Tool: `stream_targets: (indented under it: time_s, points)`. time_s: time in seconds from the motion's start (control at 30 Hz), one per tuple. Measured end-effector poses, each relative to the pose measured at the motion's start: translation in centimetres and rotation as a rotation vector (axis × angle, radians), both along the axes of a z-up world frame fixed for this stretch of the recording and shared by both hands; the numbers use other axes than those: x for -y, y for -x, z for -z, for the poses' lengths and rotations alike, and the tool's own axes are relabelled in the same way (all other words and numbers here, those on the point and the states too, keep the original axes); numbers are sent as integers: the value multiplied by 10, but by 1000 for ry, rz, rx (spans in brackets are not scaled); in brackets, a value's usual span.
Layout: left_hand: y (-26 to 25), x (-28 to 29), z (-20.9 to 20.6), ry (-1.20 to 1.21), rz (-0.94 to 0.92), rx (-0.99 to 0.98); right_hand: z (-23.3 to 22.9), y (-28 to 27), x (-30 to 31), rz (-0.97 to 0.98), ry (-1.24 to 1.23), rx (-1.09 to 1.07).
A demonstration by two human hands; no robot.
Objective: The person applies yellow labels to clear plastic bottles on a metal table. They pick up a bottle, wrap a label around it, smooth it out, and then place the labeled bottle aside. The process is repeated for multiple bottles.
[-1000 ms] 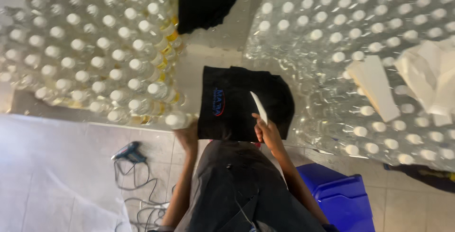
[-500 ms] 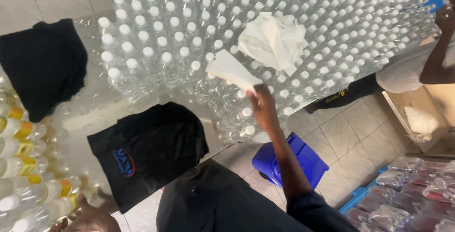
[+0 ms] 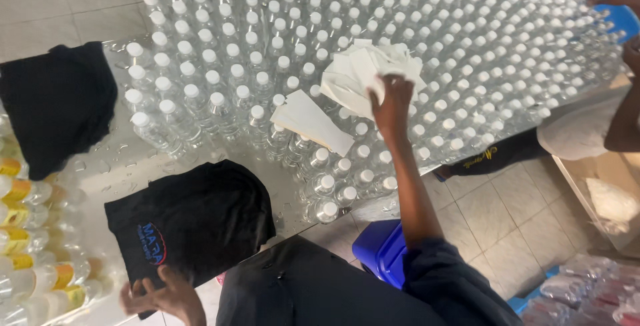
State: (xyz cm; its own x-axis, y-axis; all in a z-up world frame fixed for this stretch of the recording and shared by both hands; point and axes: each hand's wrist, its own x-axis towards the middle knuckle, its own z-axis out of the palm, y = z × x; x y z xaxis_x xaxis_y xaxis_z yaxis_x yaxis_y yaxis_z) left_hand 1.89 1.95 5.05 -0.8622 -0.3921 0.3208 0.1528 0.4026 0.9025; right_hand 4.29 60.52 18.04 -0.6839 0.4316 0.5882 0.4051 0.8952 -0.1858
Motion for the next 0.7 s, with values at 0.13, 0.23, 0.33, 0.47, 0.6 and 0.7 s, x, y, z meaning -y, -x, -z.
stream_targets:
  time_s: [0.13, 0.23, 0.33, 0.47, 0.6, 0.7]
  points:
    - [-5, -41, -18, -95, 6, 8, 19, 8, 66, -315, 431, 76]
    - [-5, -63, -33, -149, 124, 72, 41, 14, 82, -149, 704, 307]
    - [-4, -73, -40, -114, 200, 75, 46, 18, 77, -101, 696, 179]
    - [-2, -79, -50, -158, 263, 116, 43, 20, 78, -121, 664, -73]
    - [6, -74, -32, -420, 246, 183, 52, 23, 74, -198, 441, -159]
    - [13, -68, -64, -363, 477, 312, -21, 10, 141, -235, 808, -109]
